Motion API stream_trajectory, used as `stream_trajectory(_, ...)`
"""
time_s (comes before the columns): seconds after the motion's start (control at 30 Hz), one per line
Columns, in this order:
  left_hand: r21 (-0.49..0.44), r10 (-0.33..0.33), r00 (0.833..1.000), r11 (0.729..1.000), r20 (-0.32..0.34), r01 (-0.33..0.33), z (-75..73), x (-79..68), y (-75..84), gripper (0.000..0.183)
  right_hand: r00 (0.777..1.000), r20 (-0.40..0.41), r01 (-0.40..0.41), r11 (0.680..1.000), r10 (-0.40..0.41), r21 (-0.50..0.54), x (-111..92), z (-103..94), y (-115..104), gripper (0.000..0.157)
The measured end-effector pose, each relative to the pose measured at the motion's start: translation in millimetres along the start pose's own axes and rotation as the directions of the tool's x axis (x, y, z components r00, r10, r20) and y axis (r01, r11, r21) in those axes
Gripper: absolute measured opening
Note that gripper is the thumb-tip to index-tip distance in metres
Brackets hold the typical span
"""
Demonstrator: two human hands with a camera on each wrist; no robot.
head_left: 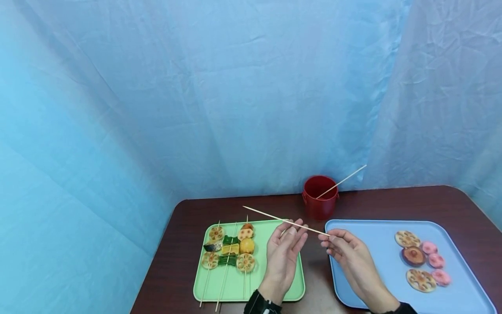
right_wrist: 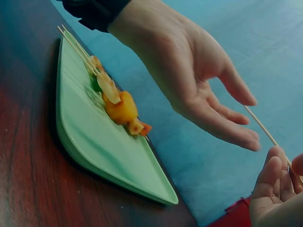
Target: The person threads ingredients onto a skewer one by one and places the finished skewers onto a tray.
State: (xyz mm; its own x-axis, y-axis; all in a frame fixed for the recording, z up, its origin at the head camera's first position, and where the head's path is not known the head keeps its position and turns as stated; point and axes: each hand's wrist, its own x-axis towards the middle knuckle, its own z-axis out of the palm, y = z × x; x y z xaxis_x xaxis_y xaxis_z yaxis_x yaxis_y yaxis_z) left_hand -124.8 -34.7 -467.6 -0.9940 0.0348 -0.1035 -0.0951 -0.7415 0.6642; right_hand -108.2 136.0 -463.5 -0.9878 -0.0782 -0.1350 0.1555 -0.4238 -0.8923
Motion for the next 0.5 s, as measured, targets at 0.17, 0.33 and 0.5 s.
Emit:
stream_trajectory(0.17, -0.011, 0.015, 1.000, 1.000, -0.022, -0.015, 1.9, -0.5, -4.0, 0.030, 1.000, 0.010, -0.014, 1.000, 0.014, -0.028, 0.9, 6.2, 4.0, 0.020)
stream_trajectory(0.33, -0.014, 0.016, 0.998, 1.000, -0.054, -0.017, 2.8, -1.0, -5.9, 0.026, 1.000, -0.004, -0.027, 0.999, 0.027, -0.035, 0.6, 8.7, 6.8, 0.022)
stream_trajectory(0.5, 0.016, 0.060, 0.991, 0.998, -0.122, -0.058, 3.6, -2.1, -4.3, 0.026, 1.000, 0.005, -0.028, 0.996, 0.029, -0.082, 0.0, 9.5, 10.1, 0.030)
